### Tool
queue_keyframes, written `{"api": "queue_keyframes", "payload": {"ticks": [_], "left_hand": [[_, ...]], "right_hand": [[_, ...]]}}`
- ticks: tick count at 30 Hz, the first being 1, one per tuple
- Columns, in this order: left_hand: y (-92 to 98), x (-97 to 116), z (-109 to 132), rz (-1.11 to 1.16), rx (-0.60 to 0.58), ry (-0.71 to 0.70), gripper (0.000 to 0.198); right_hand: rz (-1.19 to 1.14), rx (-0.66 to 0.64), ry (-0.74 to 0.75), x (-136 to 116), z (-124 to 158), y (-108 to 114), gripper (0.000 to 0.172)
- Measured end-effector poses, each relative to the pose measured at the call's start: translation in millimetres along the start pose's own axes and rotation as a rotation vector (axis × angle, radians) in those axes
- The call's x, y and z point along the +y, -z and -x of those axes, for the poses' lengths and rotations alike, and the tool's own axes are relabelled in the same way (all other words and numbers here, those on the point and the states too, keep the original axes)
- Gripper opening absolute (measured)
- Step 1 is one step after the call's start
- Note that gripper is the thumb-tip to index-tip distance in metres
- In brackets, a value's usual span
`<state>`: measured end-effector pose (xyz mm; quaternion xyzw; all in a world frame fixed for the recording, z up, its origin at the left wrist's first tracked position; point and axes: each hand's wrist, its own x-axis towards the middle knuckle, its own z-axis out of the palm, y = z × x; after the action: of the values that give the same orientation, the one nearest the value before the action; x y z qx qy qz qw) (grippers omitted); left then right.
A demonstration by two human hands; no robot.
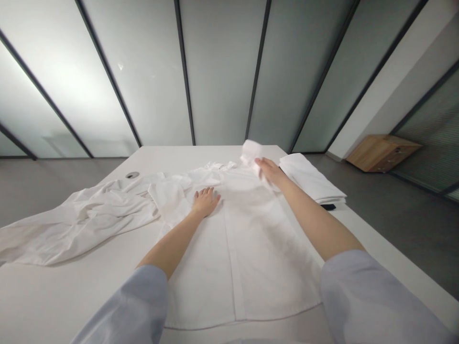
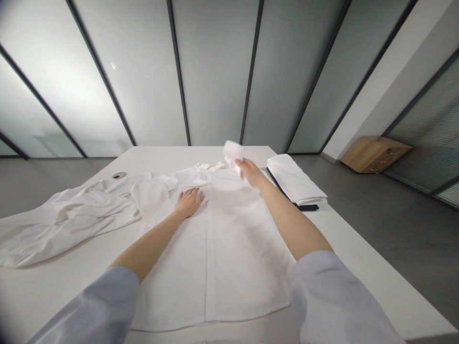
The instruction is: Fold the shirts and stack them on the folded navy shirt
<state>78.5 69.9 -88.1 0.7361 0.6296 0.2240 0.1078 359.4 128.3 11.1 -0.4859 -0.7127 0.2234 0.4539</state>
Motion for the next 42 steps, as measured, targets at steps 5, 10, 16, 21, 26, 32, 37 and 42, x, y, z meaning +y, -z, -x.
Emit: {"api": "queue_keyframes", "payload": {"ticks": [5, 10, 16, 21, 26, 32, 37, 42], "left_hand": [[1.4, -15, -11, 0.624, 0.134, 0.085, 0.046], [5.0, -16, -13, 0.716, -0.021, 0.081, 0.045], [11.1, -8, -6, 0.496, -0.161, 0.005, 0.058], [28.4, -4, -5, 0.845, -0.173, 0.017, 0.034], [58.4, -11, -3, 1.206, -0.446, -0.056, 0.048], [48.1, -2, -1, 0.765, -0.538, -0.027, 0.055], [13.8, 15, 1, 0.138, -0.179, -0.164, 0.022], [14.1, 14, 0, 0.402, -0.254, -0.147, 0.007]], "right_hand": [[0.077, -0.348, 0.153, -17, 47, -32, 0.037], [0.461, -0.097, 0.118, 35, 81, -49, 0.029], [0.525, 0.258, -0.018, 81, 85, -49, 0.032], [0.444, 0.396, -0.086, 87, 82, -45, 0.029], [0.395, 0.392, -0.124, 84, 83, -40, 0.027], [0.401, 0.369, -0.132, 80, 84, -40, 0.024], [0.398, 0.358, -0.152, 78, 85, -41, 0.025], [0.383, 0.366, -0.153, 77, 85, -40, 0.025]]}}
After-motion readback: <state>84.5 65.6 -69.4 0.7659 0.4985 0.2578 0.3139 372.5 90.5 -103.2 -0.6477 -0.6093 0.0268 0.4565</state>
